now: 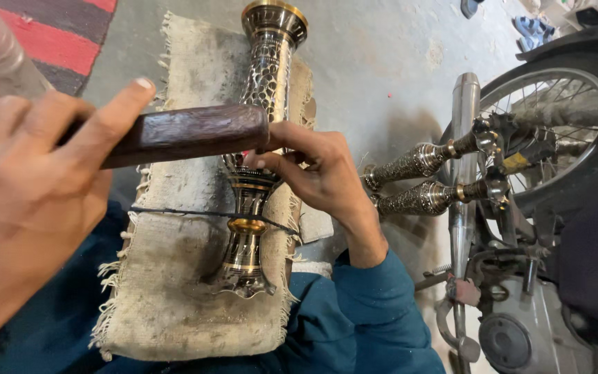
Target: The person uses a hammer and a small metal punch to engrave a decorative pattern onto a silver-colored metal vase. They repeatedly tap the punch against the vase surface to create small indentations, rotating the vase to access different areas.
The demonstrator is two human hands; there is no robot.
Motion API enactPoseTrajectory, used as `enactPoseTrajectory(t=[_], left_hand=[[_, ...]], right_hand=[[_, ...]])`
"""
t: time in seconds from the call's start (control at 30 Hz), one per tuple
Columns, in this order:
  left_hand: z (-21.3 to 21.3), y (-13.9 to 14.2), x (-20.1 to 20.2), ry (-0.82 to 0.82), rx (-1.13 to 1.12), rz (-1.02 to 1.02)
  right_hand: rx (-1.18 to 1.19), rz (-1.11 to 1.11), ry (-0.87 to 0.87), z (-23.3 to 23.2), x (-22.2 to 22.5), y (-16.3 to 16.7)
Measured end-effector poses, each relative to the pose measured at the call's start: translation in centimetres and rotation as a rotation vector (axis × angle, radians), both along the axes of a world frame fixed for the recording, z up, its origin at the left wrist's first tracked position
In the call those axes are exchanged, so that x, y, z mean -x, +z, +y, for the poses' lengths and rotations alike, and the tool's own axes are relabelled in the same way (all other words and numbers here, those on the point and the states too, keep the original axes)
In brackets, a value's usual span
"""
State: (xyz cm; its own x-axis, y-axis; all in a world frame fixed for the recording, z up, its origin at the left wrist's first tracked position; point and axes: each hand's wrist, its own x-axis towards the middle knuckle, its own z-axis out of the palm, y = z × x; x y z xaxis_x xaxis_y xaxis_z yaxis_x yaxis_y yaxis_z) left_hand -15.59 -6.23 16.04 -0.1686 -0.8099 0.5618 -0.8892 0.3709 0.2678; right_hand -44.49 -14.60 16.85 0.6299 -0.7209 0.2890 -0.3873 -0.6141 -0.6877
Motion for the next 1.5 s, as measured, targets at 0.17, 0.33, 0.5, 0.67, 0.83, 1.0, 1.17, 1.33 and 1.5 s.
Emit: enactPoseTrajectory(t=[0.17,0.33,0.5,0.67,0.83,1.0,1.17,1.33,1.5], left_hand=[[0.0,0.6,1.0,-0.026,0.006,0.028],[-0.2,0.7,1.7,-0.017,-0.022,0.056],[-0.7,0.7,2.5,-0.003,0.038,-0.013],[-0.9,0.8,3.3,-0.008,-0.017,-0.070],[-1.2,0.5,4.1,-0.025,-0.075,0.110],[-1.5,0.4,4.8,-0.082,-0.005,0.224],[-1.7,0.6,4.7,-0.054,0.023,0.041],[-2.0,-0.2,4.9,-0.046,0.028,-0.050],[-2.5,-0.3,5.2,-0.038,-0.007,-0.026]], right_hand=[[0.033,-0.024,-0.008,-0.2,0.6,0.0],[-0.021,-0.070,0.023,-0.2,1.4,-0.3],[0.048,-0.045,0.021,-0.5,2.2,-0.4],[-0.011,-0.089,0.013,-0.7,2.9,-0.3],[-0.021,-0.097,0.023,-0.8,3.7,-0.5],[0.046,-0.106,0.028,-1.4,4.2,-0.8],[0.021,-0.138,0.040,-1.6,4.8,-0.9],[0.036,-0.067,0.012,-1.9,5.4,-1.2],[0.008,-0.190,0.034,-2.0,5.6,-1.3]])
